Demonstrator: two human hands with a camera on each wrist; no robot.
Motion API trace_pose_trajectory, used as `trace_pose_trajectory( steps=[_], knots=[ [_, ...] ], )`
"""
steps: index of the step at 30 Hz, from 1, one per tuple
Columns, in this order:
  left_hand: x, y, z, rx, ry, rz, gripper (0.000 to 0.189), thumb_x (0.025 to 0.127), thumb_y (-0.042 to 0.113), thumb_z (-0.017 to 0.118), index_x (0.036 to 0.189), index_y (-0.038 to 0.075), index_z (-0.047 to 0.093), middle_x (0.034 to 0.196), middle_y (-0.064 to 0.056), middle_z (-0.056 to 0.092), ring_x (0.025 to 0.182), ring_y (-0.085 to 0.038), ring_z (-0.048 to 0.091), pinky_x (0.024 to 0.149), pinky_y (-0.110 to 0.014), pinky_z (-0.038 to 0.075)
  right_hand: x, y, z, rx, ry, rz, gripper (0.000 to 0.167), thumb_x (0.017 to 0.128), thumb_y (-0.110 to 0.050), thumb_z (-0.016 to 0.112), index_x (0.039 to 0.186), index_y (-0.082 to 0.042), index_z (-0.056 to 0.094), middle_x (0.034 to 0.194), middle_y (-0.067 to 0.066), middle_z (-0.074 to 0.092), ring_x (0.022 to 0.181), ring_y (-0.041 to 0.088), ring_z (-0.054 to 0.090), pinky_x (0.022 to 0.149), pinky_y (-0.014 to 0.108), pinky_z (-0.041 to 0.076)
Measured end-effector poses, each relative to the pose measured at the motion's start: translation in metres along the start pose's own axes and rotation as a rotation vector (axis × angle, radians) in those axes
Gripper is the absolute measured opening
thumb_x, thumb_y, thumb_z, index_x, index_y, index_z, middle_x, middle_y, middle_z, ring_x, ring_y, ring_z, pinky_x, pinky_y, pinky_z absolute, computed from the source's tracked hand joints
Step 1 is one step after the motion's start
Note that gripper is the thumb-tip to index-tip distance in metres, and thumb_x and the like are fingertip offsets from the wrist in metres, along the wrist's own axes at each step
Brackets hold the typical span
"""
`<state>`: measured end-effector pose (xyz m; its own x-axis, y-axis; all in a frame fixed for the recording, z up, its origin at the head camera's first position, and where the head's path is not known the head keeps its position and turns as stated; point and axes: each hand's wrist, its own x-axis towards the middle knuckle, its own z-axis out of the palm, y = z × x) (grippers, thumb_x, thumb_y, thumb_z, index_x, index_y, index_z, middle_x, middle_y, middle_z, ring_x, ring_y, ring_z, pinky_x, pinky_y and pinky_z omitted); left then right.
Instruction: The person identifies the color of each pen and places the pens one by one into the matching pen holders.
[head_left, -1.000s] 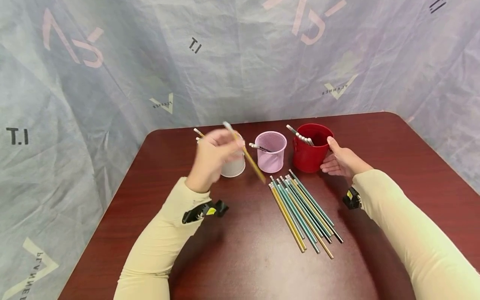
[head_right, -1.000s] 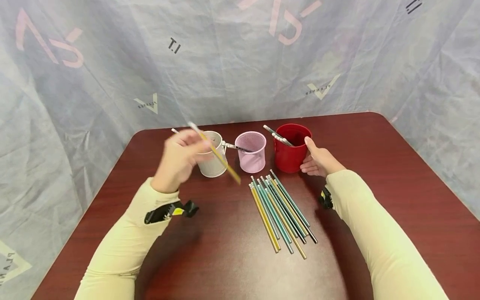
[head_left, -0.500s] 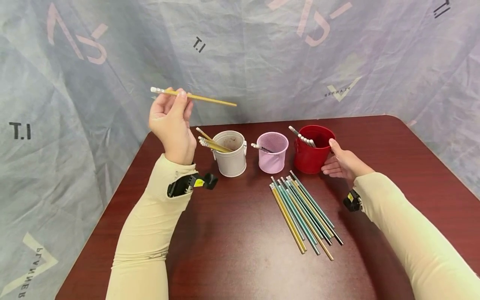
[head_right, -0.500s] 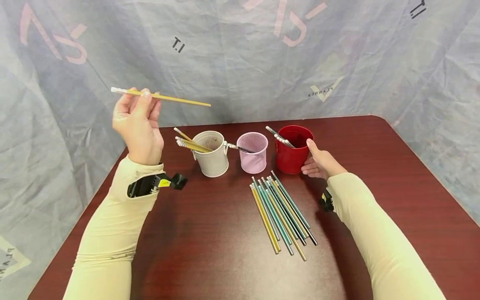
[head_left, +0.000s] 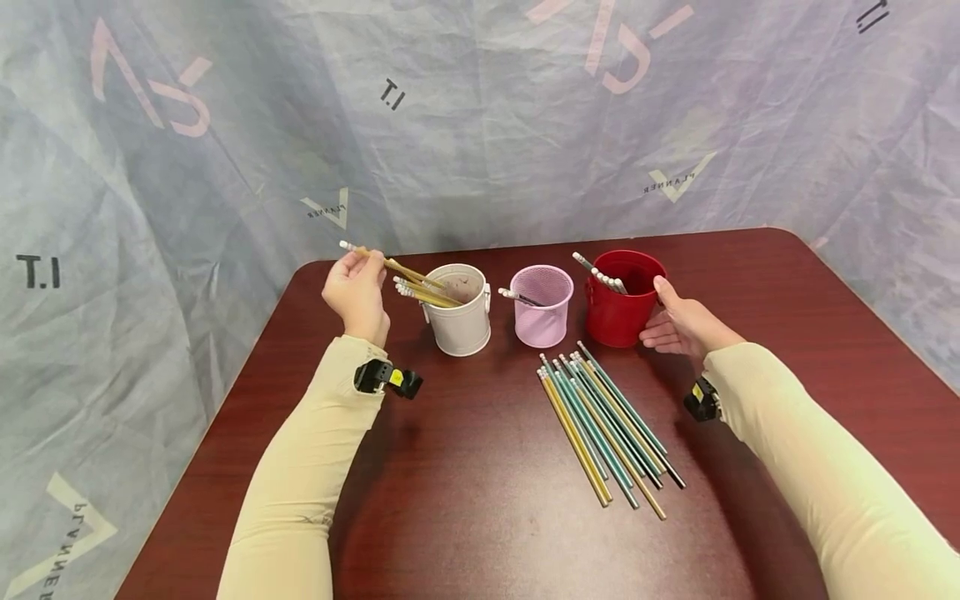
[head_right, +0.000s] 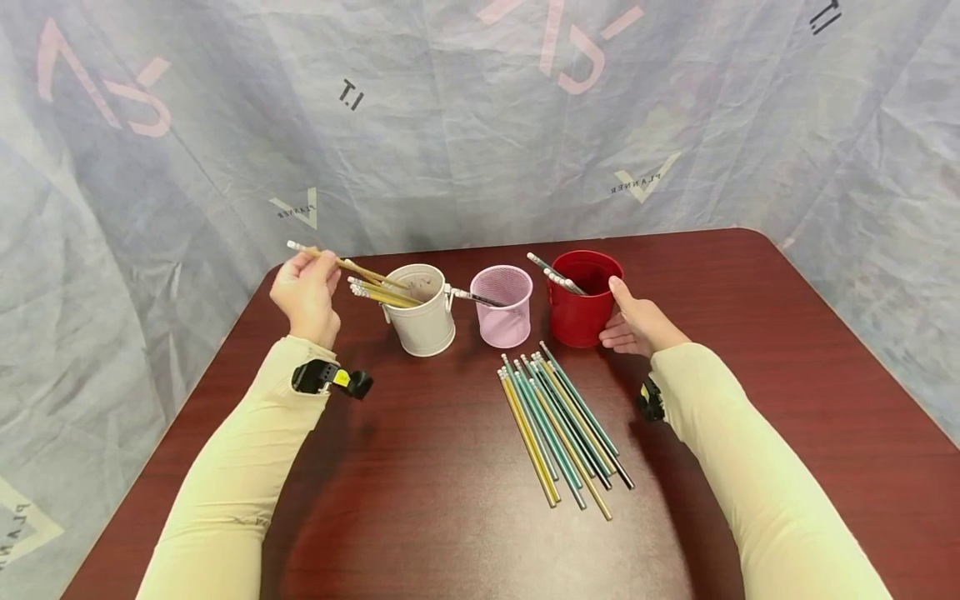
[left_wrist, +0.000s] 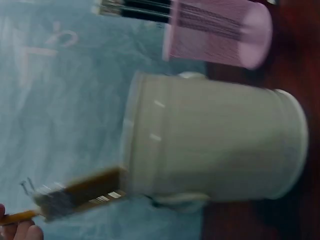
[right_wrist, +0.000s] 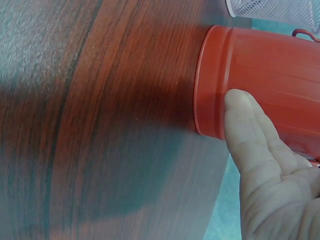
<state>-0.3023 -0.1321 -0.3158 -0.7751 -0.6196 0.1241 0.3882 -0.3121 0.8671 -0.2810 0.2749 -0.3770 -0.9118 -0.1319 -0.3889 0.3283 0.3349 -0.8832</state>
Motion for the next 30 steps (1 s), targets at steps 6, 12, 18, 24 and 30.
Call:
trace_pose_trajectory(
  steps=[6,12,18,24,30],
  knots=[
    [0.005,-0.018,-0.007,0.093,-0.051,-0.032,0.011,0.081,-0.011,0.066,0.089,-0.004,0.064,0.076,-0.008,0.068,0.064,-0.007,0.063,0.062,-0.021,0.053,0.0,0.0,0.002,0.003,0.017,0.004,0.092,0.096,-0.063,0.02,0.13,0.021,0.034,0.09,0.008,0.067,0.079,0.016,0.067,0.082,0.031,0.055],
    [0.007,-0.02,-0.011,0.202,-0.096,-0.089,0.022,0.083,-0.003,0.069,0.102,-0.013,0.067,0.081,-0.004,0.07,0.063,-0.004,0.061,0.059,-0.018,0.052,-0.001,-0.001,0.002,-0.005,0.022,0.003,0.092,0.096,-0.064,0.021,0.13,0.021,0.034,0.09,0.007,0.067,0.081,0.017,0.068,0.081,0.029,0.055],
    [0.016,-0.013,-0.017,0.322,-0.17,-0.248,0.01,0.086,0.006,0.069,0.093,-0.001,0.068,0.064,0.008,0.066,0.058,-0.004,0.062,0.06,-0.022,0.052,0.0,-0.002,0.001,-0.008,0.028,0.004,0.091,0.096,-0.063,0.02,0.129,0.02,0.035,0.089,0.007,0.067,0.078,0.015,0.067,0.082,0.03,0.055],
    [0.021,-0.01,-0.016,0.516,-0.276,-0.26,0.012,0.089,0.005,0.066,0.096,-0.005,0.07,0.065,0.008,0.065,0.06,-0.001,0.06,0.063,-0.021,0.052,-0.001,-0.002,0.0,-0.003,0.029,0.001,0.091,0.096,-0.063,0.02,0.129,0.02,0.035,0.09,0.008,0.067,0.078,0.015,0.067,0.082,0.031,0.055],
    [0.018,-0.024,-0.018,0.68,-0.348,-0.208,0.025,0.09,0.007,0.066,0.109,-0.009,0.068,0.104,-0.015,0.069,0.063,0.001,0.059,0.07,-0.023,0.054,-0.004,-0.002,0.002,0.007,0.018,0.007,0.095,0.095,-0.065,0.02,0.131,0.023,0.032,0.091,0.009,0.068,0.08,0.017,0.068,0.084,0.032,0.054]
  ],
)
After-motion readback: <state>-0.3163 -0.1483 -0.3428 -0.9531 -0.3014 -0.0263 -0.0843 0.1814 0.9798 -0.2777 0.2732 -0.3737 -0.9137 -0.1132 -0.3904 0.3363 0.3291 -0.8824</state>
